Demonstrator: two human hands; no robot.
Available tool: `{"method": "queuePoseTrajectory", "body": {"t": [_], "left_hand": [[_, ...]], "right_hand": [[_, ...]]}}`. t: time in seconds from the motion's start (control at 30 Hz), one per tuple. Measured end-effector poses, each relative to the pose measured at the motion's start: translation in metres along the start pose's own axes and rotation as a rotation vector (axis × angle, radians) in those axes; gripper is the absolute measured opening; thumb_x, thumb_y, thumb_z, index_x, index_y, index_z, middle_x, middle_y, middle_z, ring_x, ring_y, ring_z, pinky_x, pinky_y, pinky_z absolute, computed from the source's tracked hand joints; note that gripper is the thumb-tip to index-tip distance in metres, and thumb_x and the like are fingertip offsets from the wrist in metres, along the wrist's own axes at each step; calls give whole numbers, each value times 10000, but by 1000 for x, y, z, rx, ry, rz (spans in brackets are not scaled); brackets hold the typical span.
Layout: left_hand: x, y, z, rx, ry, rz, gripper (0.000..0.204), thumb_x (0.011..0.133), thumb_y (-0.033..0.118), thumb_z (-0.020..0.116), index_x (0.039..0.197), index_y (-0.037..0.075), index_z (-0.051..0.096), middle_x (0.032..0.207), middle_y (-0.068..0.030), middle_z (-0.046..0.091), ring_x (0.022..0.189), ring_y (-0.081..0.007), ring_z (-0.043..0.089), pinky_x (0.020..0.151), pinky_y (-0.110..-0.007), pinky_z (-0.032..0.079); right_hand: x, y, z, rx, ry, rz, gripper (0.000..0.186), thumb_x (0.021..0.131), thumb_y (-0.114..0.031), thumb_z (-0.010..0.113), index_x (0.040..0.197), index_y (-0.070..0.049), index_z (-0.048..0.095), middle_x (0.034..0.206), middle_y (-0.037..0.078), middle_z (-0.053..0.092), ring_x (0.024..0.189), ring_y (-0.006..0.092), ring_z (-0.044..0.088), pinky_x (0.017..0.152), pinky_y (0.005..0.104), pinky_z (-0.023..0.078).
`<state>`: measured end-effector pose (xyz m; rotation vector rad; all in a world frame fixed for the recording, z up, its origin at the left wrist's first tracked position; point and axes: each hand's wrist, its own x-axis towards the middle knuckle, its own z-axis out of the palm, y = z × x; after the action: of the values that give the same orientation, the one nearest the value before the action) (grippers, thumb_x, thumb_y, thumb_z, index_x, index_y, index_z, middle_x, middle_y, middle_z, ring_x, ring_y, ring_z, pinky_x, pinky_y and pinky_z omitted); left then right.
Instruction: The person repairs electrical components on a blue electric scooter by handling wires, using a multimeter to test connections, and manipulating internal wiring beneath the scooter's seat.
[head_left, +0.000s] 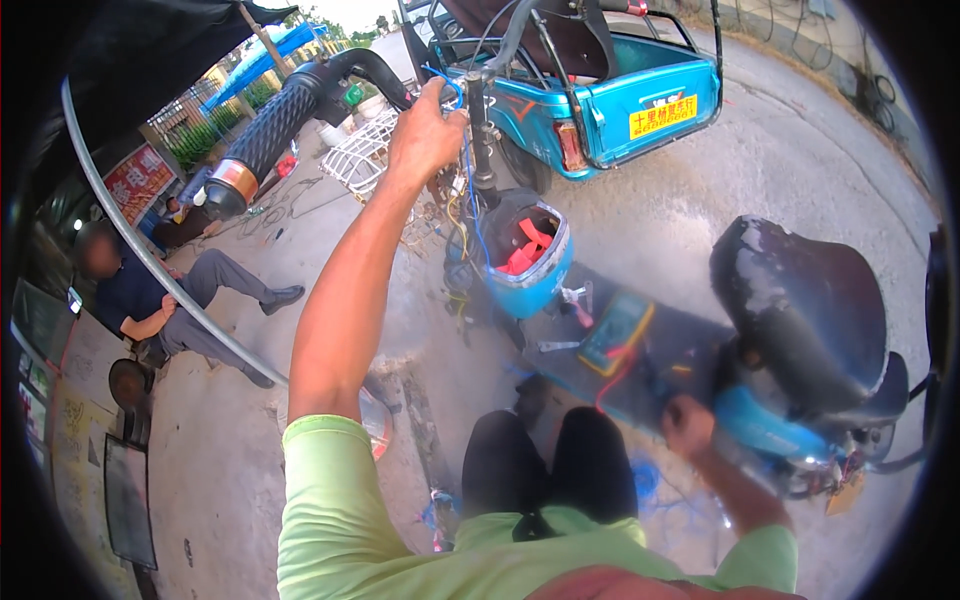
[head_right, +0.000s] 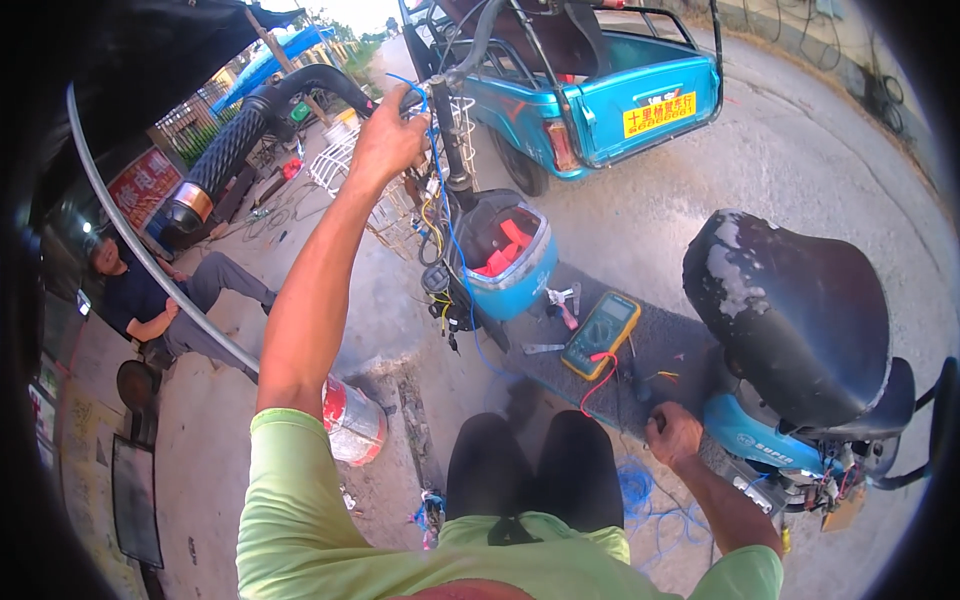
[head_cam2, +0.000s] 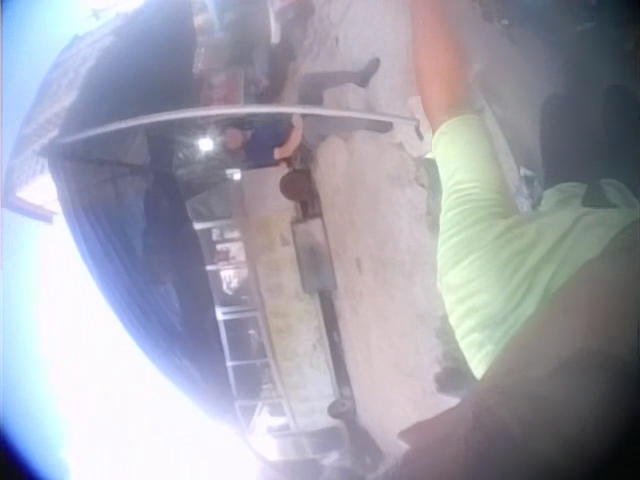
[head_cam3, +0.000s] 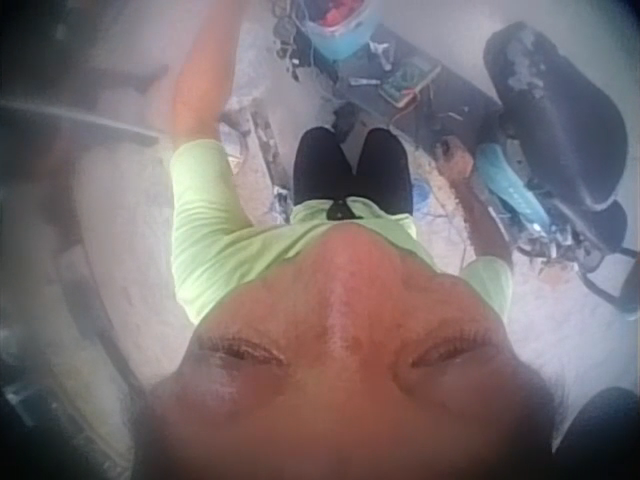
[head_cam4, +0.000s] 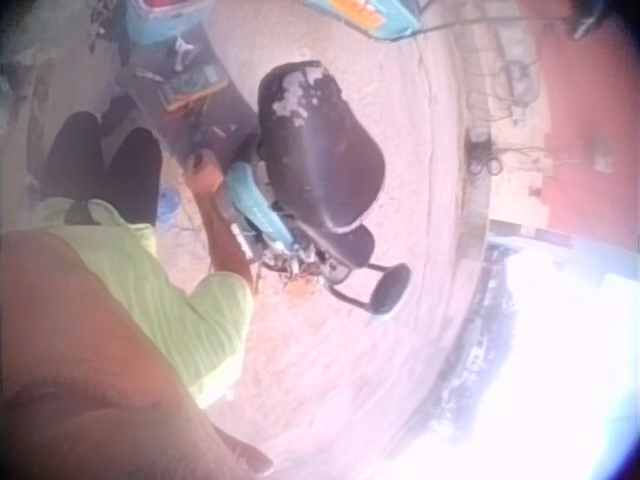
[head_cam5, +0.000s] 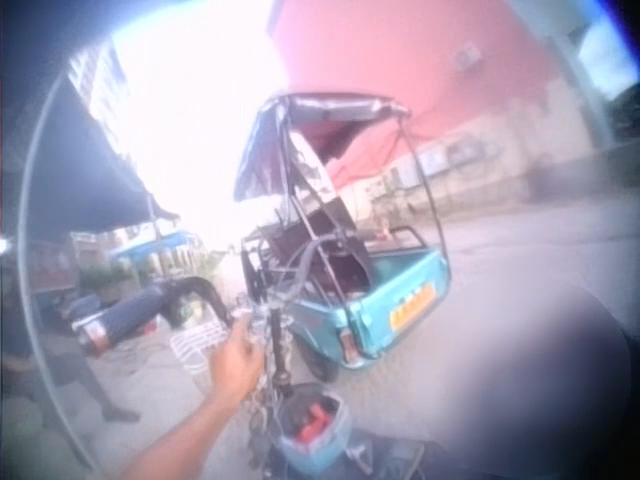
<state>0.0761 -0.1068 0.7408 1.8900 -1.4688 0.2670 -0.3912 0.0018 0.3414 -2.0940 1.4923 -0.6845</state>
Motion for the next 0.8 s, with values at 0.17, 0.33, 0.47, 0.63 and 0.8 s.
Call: {"method": "queuePoseTrajectory", "body": {"t": [0.17,0.33,0.47,0.63,0.8], "left_hand": [[-11,6,2,270,98,84,594,918,292,658,1475,148,509,918,-196,746,879,-399,722,825,-495,553],[-42,-4,25,1,260,118,429,928,254,679,1315,82,610,946,-201,743,698,-332,718,686,-439,566],[-38,-4,40,-876,143,-273,292,983,171,673,1194,-20,607,896,-121,741,663,-165,700,527,-279,523],[-16,17,46,-1339,113,-507,202,1013,204,650,1117,35,613,914,-97,742,670,-173,697,540,-288,529],[-9,16,62,-1612,98,-582,249,1040,315,622,1112,77,614,961,-64,735,756,-166,690,619,-331,550]], "right_hand": [[-2,-6,-6,-8,-7,12,156,794,-198,696,901,-86,701,911,129,715,889,352,692,791,454,548],[-5,-6,-6,-14,-8,27,154,794,-195,704,895,-79,698,905,130,716,886,345,694,794,450,549],[-7,-11,-7,-5,8,2,155,797,-192,709,900,-78,701,900,127,715,878,342,693,791,449,546],[-11,-12,-10,-10,3,-7,145,798,-179,719,903,-80,706,895,124,712,872,344,688,783,450,542],[-13,-13,-11,-2,8,-20,142,801,-181,726,902,-82,710,900,125,714,879,344,689,788,449,543]]}}
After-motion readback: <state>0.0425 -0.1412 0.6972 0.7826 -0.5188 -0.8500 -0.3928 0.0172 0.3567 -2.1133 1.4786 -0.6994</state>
